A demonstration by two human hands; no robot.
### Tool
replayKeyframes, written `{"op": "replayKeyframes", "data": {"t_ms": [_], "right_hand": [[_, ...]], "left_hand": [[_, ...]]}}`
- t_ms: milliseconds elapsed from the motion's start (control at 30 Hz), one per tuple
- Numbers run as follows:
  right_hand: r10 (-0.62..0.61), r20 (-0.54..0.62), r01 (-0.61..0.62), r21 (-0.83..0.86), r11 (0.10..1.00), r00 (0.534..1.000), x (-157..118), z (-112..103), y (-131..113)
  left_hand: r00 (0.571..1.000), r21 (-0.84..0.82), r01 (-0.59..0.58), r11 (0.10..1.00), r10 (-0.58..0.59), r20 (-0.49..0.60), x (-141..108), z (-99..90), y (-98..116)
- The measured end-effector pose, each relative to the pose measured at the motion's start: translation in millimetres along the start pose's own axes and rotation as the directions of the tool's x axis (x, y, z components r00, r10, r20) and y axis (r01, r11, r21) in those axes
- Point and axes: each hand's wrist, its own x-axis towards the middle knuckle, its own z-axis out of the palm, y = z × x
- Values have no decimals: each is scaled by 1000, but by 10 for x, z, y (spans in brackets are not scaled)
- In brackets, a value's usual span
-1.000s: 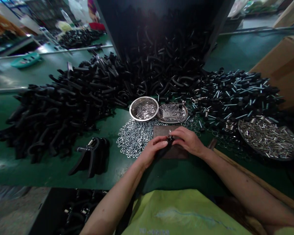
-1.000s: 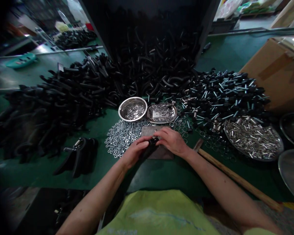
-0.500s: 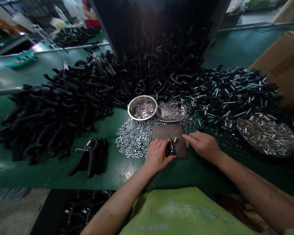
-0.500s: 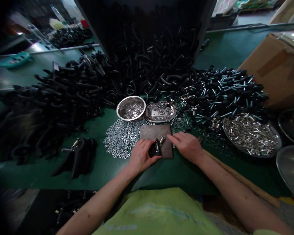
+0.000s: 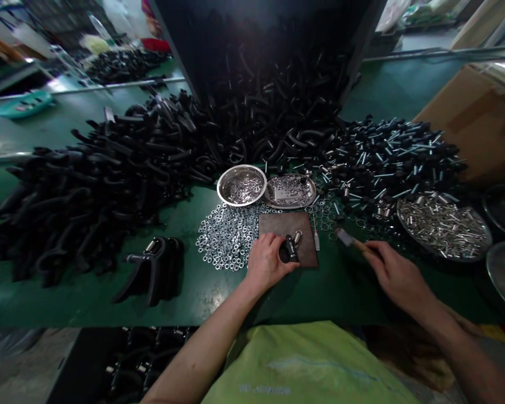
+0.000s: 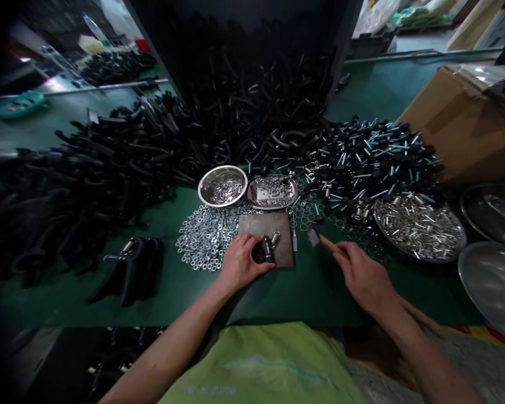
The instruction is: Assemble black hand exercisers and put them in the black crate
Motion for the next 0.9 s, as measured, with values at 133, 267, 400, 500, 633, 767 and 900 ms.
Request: {"op": "replayKeyframes", "data": {"t_ms": [133, 267, 400, 500, 633, 767, 900], "right_hand": [[-176, -45, 182, 252, 951, 983, 196, 48, -559], [-375, 36, 368, 132, 921, 926, 272, 140, -730], [-377, -282, 428, 146, 892, 882, 196, 51, -727], [-435, -301, 468, 42, 883, 849, 155, 125, -680], [-327, 22, 328, -78, 941, 945, 117, 293, -495], [-240, -165, 187, -282, 941, 957, -111, 248, -48], [-238, -215, 108, -486, 867, 947, -310, 216, 392]], "left_hand": [[1000, -5, 4, 1000, -4, -7, -4, 8, 6], [1000, -5, 15, 1000, -16, -13, -7, 26, -1], [1000, -21, 23, 1000, -24, -19, -6, 42, -16], [999, -28, 29, 999, -29, -21, -2, 44, -17], [999, -26, 39, 999, -40, -19, -2, 34, 11], [997, -45, 63, 997, -65, -34, -12, 25, 35], [969, -275, 207, 939, -235, -71, -9, -37, 60]]}}
